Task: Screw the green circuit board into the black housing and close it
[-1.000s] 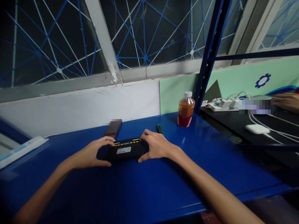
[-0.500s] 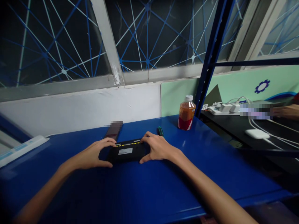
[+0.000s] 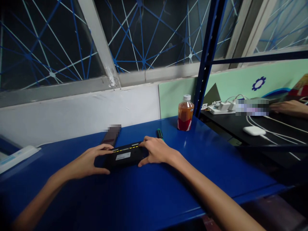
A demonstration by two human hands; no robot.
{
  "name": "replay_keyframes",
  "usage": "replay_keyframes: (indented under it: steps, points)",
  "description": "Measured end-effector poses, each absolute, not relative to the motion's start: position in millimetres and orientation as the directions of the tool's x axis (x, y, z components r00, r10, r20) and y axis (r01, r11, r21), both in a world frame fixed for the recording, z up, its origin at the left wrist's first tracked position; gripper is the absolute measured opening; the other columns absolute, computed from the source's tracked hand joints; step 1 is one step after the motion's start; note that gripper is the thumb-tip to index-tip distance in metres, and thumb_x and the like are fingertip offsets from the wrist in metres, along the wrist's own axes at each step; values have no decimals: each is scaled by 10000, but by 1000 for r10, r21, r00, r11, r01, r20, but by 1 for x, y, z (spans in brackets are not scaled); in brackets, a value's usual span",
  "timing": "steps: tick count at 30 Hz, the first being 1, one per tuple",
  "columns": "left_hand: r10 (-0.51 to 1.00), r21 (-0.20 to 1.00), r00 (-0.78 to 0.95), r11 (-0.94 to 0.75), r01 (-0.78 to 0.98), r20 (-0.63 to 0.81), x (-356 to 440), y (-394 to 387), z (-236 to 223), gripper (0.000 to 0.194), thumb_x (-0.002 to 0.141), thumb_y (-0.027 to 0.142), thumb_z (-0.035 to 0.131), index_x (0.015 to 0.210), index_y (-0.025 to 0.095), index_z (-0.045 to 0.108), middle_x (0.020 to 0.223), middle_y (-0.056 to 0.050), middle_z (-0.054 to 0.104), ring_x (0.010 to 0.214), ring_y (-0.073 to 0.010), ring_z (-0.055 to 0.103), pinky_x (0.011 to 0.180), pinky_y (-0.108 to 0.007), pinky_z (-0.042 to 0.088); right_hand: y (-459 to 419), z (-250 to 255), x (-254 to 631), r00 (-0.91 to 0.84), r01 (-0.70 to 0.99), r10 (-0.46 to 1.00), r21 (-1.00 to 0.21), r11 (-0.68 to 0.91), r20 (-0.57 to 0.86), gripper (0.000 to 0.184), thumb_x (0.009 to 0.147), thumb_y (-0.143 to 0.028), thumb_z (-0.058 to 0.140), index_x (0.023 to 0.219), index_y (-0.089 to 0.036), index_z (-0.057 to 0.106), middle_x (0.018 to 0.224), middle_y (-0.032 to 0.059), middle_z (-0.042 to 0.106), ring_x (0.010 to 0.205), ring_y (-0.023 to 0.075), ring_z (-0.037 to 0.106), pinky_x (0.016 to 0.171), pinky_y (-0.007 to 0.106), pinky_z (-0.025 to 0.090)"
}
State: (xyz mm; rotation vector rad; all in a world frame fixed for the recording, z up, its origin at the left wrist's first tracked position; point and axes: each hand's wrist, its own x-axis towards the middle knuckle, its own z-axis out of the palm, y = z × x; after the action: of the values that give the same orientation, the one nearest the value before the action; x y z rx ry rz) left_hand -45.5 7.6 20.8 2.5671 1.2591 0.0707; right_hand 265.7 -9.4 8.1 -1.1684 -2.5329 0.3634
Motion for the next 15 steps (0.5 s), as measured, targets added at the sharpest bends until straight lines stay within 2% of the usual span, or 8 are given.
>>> replay_keyframes:
  steps: [10,15]
  points:
    - [776,316,622,-566,761,-105,-47,7,22,606,666,554,697,1219,340,573,1369,-25,426,1204,-307,452,1015,-441,357,-8,9,268,-643,664,749,-370,650,160,733,687,-666,625,1209,-153,590,908,88,591,770,232,579,636,327,426]
    - [781,319,624,-582,748,-37,-49,10,16,634,605,549,726,1154,279,560,1315,-52,468,1150,-302,480,971,-440,383,-10,6,265,-635,661,760,-414,626,137,698,669,-611,677,1186,-167,529,976,96,625,822,252,592,641,324,420]
